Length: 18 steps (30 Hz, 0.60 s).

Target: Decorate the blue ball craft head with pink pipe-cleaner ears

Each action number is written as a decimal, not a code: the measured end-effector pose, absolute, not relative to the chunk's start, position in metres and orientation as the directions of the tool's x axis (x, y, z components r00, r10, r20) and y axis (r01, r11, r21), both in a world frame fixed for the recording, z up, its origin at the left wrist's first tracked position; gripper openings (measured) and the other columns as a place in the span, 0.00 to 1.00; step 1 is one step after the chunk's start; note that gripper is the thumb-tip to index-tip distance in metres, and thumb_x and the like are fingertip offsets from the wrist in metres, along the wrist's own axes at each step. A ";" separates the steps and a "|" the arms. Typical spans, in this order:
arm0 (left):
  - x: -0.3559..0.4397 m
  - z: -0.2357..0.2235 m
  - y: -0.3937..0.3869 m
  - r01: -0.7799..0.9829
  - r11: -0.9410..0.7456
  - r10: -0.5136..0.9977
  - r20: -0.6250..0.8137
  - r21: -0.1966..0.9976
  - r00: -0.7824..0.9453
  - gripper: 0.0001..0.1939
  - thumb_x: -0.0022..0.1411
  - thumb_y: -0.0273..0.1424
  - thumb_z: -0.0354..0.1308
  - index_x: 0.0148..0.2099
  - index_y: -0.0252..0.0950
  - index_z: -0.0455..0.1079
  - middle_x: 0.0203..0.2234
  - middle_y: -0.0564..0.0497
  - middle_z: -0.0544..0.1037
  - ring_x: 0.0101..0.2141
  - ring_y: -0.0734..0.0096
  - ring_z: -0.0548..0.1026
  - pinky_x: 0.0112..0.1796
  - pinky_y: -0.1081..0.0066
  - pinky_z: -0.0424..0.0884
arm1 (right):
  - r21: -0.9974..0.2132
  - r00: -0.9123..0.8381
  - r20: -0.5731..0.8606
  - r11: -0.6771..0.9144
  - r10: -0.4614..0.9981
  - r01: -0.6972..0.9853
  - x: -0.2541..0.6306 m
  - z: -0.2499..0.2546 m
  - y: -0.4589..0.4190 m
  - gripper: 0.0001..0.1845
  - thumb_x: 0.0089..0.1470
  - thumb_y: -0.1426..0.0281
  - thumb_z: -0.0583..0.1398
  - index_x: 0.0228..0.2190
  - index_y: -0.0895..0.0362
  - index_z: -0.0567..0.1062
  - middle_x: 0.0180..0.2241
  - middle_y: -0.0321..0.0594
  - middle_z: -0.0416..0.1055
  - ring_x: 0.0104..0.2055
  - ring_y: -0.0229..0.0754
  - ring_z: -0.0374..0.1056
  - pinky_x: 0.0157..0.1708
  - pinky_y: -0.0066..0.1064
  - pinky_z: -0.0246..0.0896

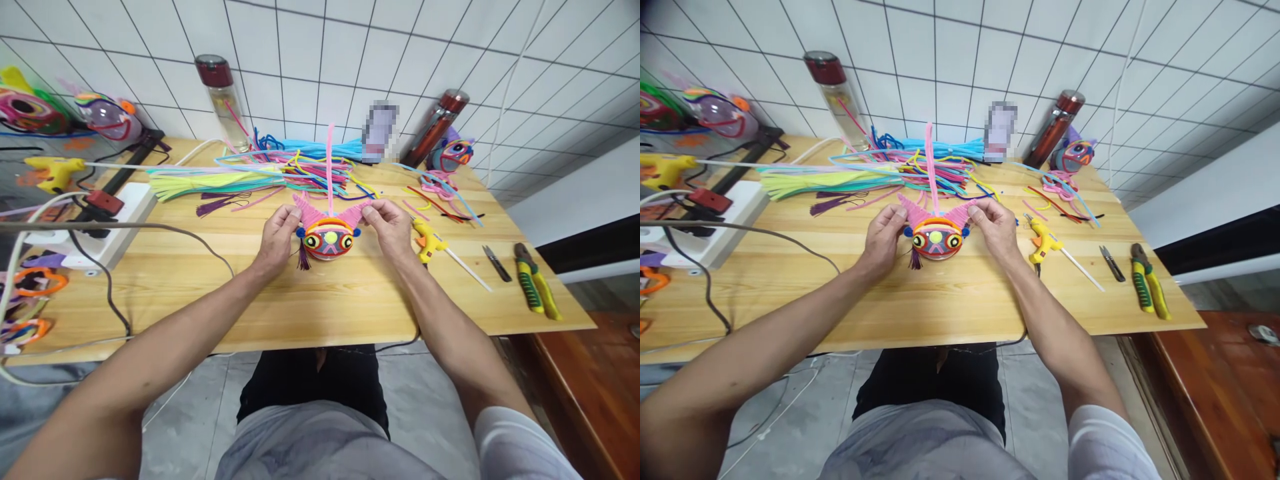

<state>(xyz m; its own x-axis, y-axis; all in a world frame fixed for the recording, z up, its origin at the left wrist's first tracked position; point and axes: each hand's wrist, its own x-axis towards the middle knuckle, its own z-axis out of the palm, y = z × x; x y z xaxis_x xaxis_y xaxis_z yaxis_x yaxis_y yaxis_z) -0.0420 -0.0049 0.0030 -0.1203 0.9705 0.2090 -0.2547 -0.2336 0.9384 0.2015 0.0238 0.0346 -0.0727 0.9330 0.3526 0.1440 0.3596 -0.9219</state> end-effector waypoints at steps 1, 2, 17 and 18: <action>-0.042 0.003 -0.005 -0.252 -0.234 0.970 0.209 0.939 -0.120 0.25 0.60 0.55 0.72 0.34 0.38 0.72 0.27 0.55 0.71 0.28 0.74 0.66 0.32 0.72 0.66 | -0.922 -0.076 0.354 0.361 0.932 0.142 0.201 0.035 0.024 0.30 0.51 0.36 0.70 0.31 0.50 0.80 0.29 0.37 0.78 0.33 0.45 0.75 0.40 0.41 0.77; -0.042 0.003 -0.005 -0.250 -0.234 0.970 0.210 0.940 -0.121 0.25 0.60 0.55 0.72 0.34 0.38 0.72 0.27 0.55 0.71 0.28 0.74 0.67 0.32 0.72 0.66 | -0.921 -0.080 0.352 0.361 0.932 0.147 0.201 0.035 0.023 0.30 0.52 0.36 0.70 0.31 0.50 0.79 0.29 0.37 0.77 0.33 0.45 0.75 0.40 0.41 0.77; -0.043 0.002 -0.006 -0.249 -0.232 0.971 0.210 0.940 -0.111 0.25 0.62 0.55 0.72 0.35 0.39 0.72 0.27 0.55 0.71 0.29 0.73 0.67 0.34 0.72 0.66 | -0.936 -0.130 0.284 0.304 0.950 0.175 0.200 0.027 0.021 0.34 0.49 0.33 0.70 0.28 0.50 0.73 0.27 0.34 0.69 0.30 0.43 0.66 0.38 0.39 0.71; -0.043 0.001 -0.006 -0.244 -0.230 0.972 0.209 0.942 -0.109 0.25 0.62 0.55 0.71 0.35 0.39 0.72 0.27 0.55 0.71 0.29 0.73 0.67 0.34 0.72 0.66 | -0.934 -0.131 0.284 0.304 0.950 0.186 0.201 0.026 0.021 0.34 0.50 0.33 0.70 0.28 0.50 0.73 0.27 0.34 0.69 0.30 0.43 0.66 0.38 0.39 0.70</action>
